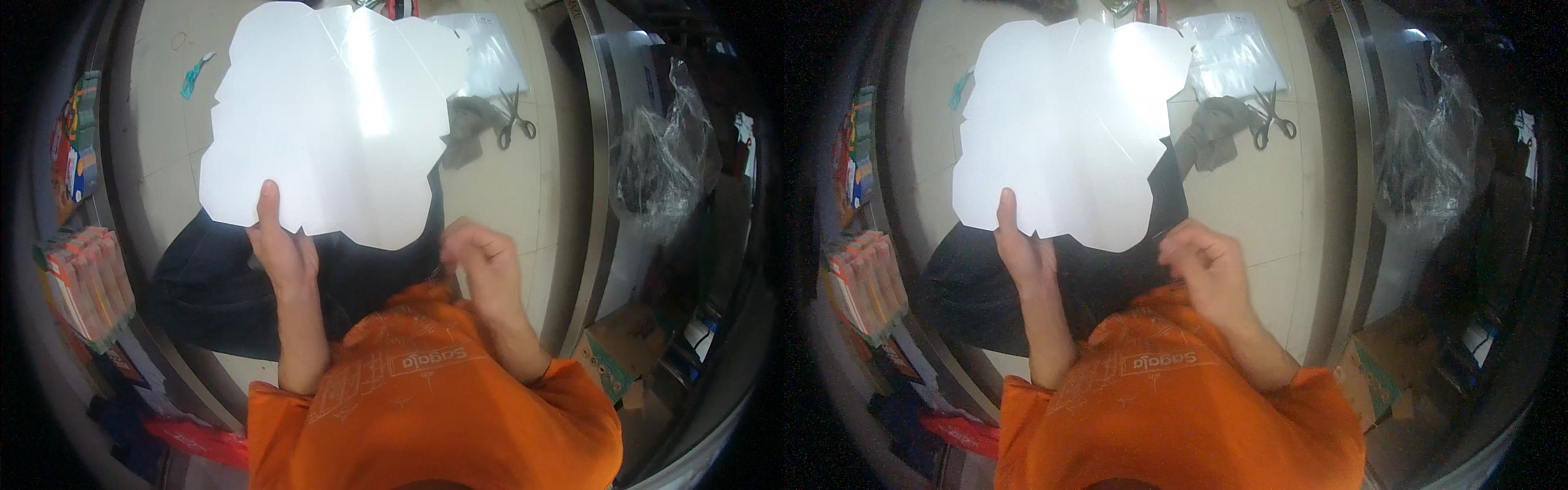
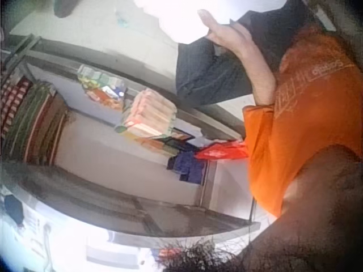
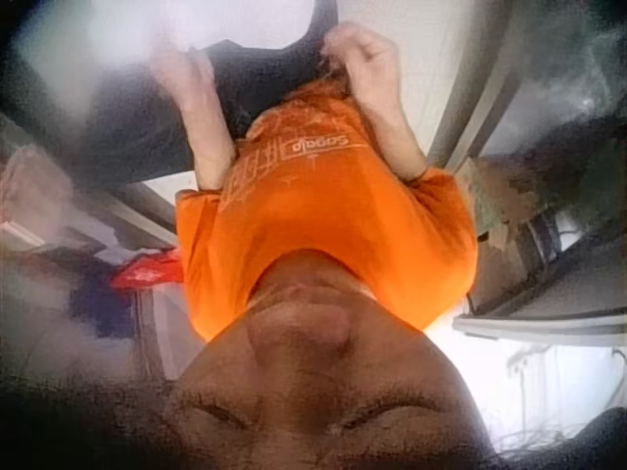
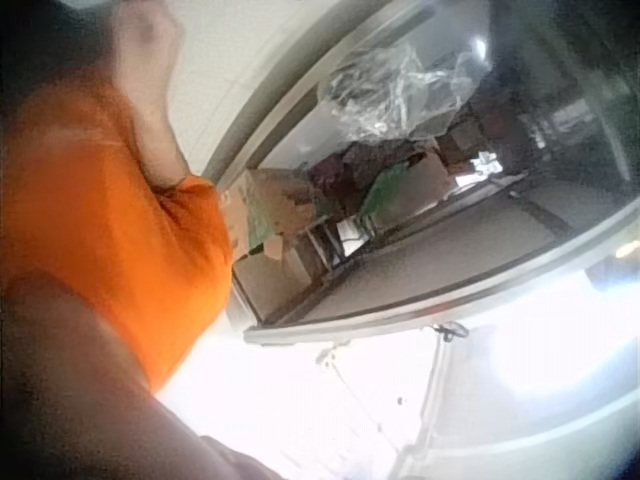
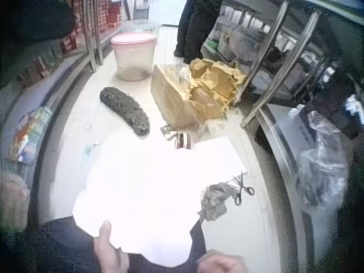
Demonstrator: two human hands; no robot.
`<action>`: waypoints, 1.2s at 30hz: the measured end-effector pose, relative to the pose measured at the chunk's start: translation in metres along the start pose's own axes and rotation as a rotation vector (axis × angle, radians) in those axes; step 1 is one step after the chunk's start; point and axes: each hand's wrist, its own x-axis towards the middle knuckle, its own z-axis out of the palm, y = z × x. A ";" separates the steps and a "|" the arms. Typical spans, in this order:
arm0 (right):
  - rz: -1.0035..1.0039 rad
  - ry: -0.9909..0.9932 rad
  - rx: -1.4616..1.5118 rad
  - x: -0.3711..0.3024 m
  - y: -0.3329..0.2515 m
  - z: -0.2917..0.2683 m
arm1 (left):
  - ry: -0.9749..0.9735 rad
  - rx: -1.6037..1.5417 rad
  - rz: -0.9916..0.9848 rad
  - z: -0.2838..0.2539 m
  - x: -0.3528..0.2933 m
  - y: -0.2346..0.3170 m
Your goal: The person sits on the floor and assembles flat-packed cardboard boxes. They fold the flaps of the boxes into shape and place the finished boxes into a pile. The person also handles a yellow package and a stack of white paper cutouts.
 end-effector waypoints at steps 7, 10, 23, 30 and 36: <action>0.047 0.049 -0.240 -0.002 0.008 0.025 | -0.045 0.066 0.092 0.001 0.000 -0.003; 0.096 0.104 -0.364 0.006 0.010 0.028 | -0.033 0.047 0.093 0.003 -0.002 -0.002; -0.007 -0.078 -0.314 0.002 0.018 0.010 | -0.031 0.031 -0.004 0.008 -0.003 0.007; -0.098 -0.166 -0.246 -0.004 0.039 -0.003 | -0.011 -0.079 -0.172 0.013 -0.002 0.018; -0.197 -0.225 -0.214 0.004 0.042 -0.013 | -0.008 -0.137 -0.209 0.013 0.001 0.022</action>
